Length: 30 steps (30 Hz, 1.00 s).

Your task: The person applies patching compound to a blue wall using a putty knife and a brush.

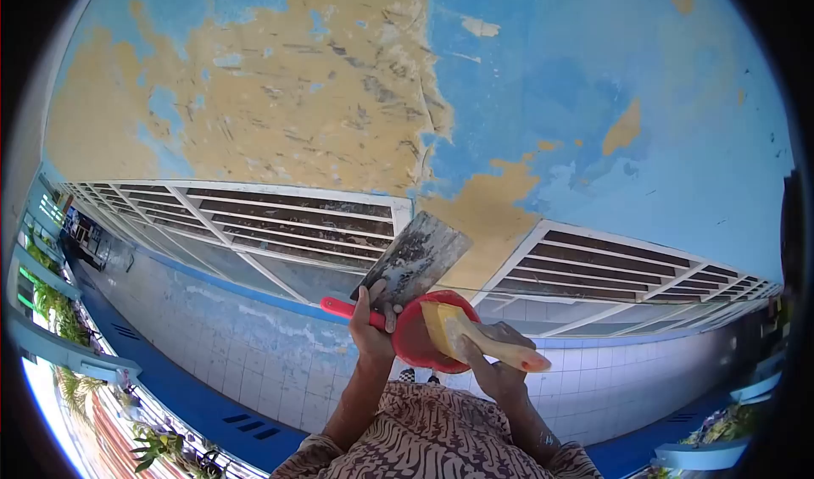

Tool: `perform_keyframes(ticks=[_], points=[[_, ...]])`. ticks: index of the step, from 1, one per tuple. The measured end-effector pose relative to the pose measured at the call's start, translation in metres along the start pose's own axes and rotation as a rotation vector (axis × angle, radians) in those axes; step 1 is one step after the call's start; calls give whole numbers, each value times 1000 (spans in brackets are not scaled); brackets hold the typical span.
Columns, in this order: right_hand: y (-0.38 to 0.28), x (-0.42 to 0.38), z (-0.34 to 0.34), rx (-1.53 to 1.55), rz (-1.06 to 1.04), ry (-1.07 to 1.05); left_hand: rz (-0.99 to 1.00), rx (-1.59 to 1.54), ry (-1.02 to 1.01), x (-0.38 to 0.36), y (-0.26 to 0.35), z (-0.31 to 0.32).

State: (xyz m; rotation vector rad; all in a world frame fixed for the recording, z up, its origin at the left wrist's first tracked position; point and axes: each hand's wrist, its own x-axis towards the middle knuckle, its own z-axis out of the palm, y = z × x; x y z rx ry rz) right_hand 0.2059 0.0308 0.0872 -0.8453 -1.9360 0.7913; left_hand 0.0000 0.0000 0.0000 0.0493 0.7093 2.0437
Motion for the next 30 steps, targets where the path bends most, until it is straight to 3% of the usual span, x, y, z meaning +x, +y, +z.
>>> perform_keyframes(ticks=[2,3,6,8,9,11,13,15,16,17,19,21,25,27,29,30], points=[[-2,-1,-15,-24,91,-114,-17,-40,46,-10,-9,10],[6,8,21,47,56,-39,26,36,-19,16,22,6],[16,-2,10,0,-112,79,5,6,36,4,9,7],[25,-5,10,23,62,37,23,-8,20,12,10,12],[25,-4,10,22,46,52,29,-9,-1,15,13,17],[20,0,7,262,211,168,24,-36,82,9,17,23],[11,11,-5,196,152,87,37,-40,63,10,22,29],[-1,24,-7,557,246,219,37,-52,82,11,30,41],[3,28,-10,421,101,221,42,-63,76,9,35,50],[0,31,-14,420,86,229,45,-66,60,6,40,56],[-9,35,-22,129,-2,1,74,-62,-5,1,47,64],[0,42,-11,156,-64,95,97,-53,-41,9,55,68],[1,49,-20,194,31,-59,124,-93,-26,5,57,81],[-1,66,-29,544,176,93,72,-68,10,6,63,84],[-19,101,-53,810,-2,270,54,-81,-12,2,63,85],[-33,121,-73,678,-97,265,39,-88,-31,2,62,86]])
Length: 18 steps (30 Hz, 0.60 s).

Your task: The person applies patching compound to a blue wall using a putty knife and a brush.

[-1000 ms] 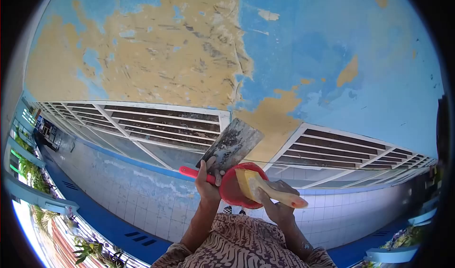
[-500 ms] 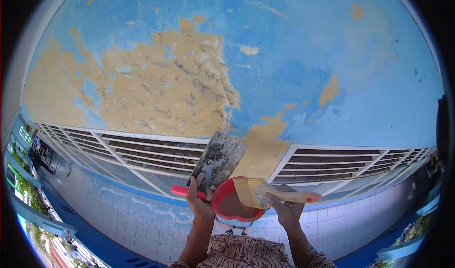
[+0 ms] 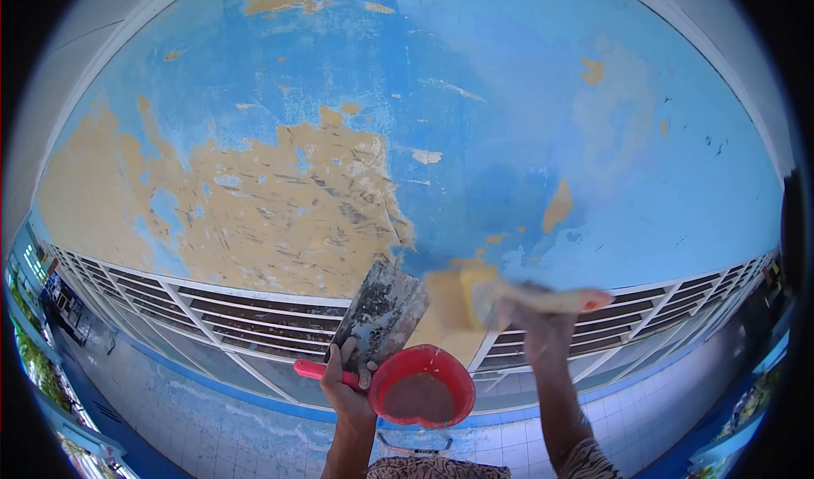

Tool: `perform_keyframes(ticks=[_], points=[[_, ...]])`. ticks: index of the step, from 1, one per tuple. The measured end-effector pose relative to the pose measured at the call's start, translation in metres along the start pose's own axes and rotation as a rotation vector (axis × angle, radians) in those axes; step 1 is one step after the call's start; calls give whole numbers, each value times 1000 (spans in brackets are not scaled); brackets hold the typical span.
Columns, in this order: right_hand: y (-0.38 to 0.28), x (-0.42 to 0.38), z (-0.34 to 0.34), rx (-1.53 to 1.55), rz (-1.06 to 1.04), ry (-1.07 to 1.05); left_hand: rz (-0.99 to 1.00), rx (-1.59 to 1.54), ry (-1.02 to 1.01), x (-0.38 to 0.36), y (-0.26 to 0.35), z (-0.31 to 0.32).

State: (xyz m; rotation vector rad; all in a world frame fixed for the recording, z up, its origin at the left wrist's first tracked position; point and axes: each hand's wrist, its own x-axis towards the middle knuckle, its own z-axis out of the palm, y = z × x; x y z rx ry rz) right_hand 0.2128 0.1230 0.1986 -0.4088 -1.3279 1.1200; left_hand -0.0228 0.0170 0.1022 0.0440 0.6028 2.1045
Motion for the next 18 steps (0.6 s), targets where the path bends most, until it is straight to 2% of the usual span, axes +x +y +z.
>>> perform_keyframes(ticks=[4,6,7,9,11,13,15,17,18], points=[[-57,94,25,-450,-597,109,-69,10,30,-2,-8,-1],[-84,136,39,-636,-965,148,-81,19,12,-1,-14,-10],[-92,161,41,-633,-975,150,-93,28,3,1,-17,-14],[-104,196,42,-1041,-1670,206,-104,12,23,1,-17,-20],[-73,190,38,-1072,-1498,52,-121,14,53,3,-21,-31],[-17,151,34,-1339,-1465,-46,-119,8,36,2,-18,-40],[23,100,28,-1360,-1426,-304,-87,-35,54,1,-14,-51],[35,64,21,-1397,-1303,-562,-82,-52,54,4,-10,-71],[30,68,20,-1402,-1309,-561,-62,-40,76,4,-6,-76]])
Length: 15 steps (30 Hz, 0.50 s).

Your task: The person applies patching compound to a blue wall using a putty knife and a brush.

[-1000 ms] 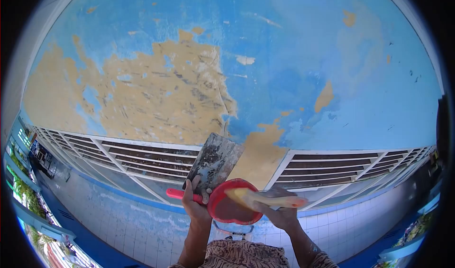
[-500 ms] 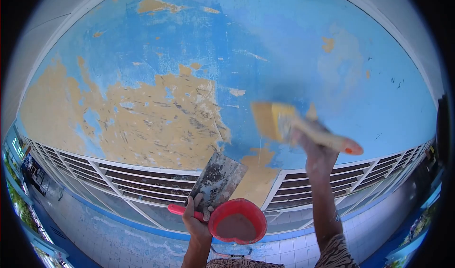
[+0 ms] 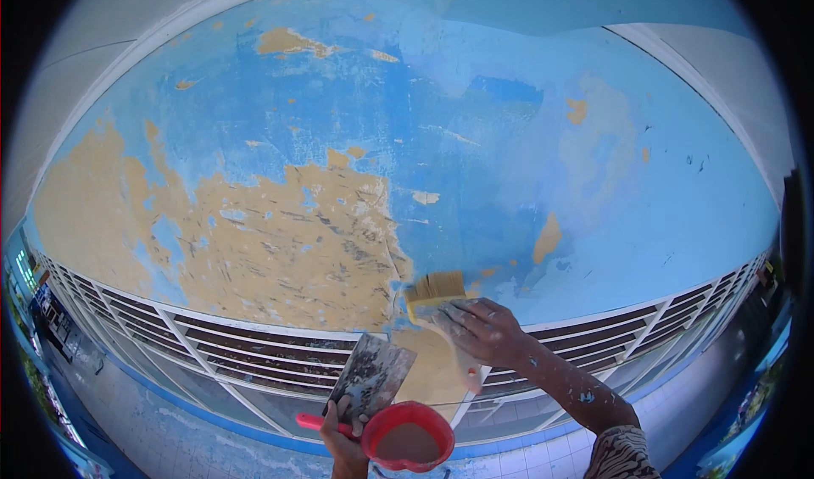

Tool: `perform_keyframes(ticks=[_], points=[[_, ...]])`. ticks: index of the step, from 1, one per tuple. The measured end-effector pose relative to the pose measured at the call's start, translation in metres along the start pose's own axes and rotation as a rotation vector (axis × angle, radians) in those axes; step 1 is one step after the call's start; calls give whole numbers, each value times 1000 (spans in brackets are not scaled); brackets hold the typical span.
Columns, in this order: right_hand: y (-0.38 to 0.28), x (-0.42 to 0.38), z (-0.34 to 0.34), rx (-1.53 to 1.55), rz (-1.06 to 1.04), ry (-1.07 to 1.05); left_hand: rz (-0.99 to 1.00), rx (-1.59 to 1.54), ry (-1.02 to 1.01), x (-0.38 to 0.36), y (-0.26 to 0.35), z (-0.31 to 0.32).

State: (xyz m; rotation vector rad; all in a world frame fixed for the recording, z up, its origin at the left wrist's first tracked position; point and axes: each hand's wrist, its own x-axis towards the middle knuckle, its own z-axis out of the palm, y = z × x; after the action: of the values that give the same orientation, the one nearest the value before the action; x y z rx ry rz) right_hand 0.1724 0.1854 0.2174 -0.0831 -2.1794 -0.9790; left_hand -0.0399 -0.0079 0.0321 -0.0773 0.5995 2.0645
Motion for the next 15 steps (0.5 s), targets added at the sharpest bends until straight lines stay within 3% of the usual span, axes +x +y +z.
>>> perform_keyframes(ticks=[2,3,4,5,6,7,8,9,11,12,13,14,15], points=[[20,4,-16,360,353,-77,23,46,24,2,8,-13],[49,13,-27,190,326,-24,21,53,22,4,10,-21],[83,11,-30,248,386,233,46,77,23,8,11,-28],[110,-1,-21,690,683,580,71,102,22,12,13,-35],[129,11,-49,845,1023,739,69,109,21,16,15,-45],[150,26,-69,551,820,831,72,98,-18,20,14,-55],[146,43,-91,408,966,883,75,89,-52,20,15,-61],[142,35,-82,407,970,879,71,91,-49,19,16,-59],[120,5,-59,-279,733,600,79,76,11,15,12,-52],[80,39,-76,-109,1225,-248,71,75,15,12,9,-48],[76,-56,13,-8,510,341,72,58,38,10,7,-43],[28,-67,20,-38,540,-110,74,46,56,9,6,-41],[-3,-81,24,-37,243,109,67,56,56,9,7,-46]])
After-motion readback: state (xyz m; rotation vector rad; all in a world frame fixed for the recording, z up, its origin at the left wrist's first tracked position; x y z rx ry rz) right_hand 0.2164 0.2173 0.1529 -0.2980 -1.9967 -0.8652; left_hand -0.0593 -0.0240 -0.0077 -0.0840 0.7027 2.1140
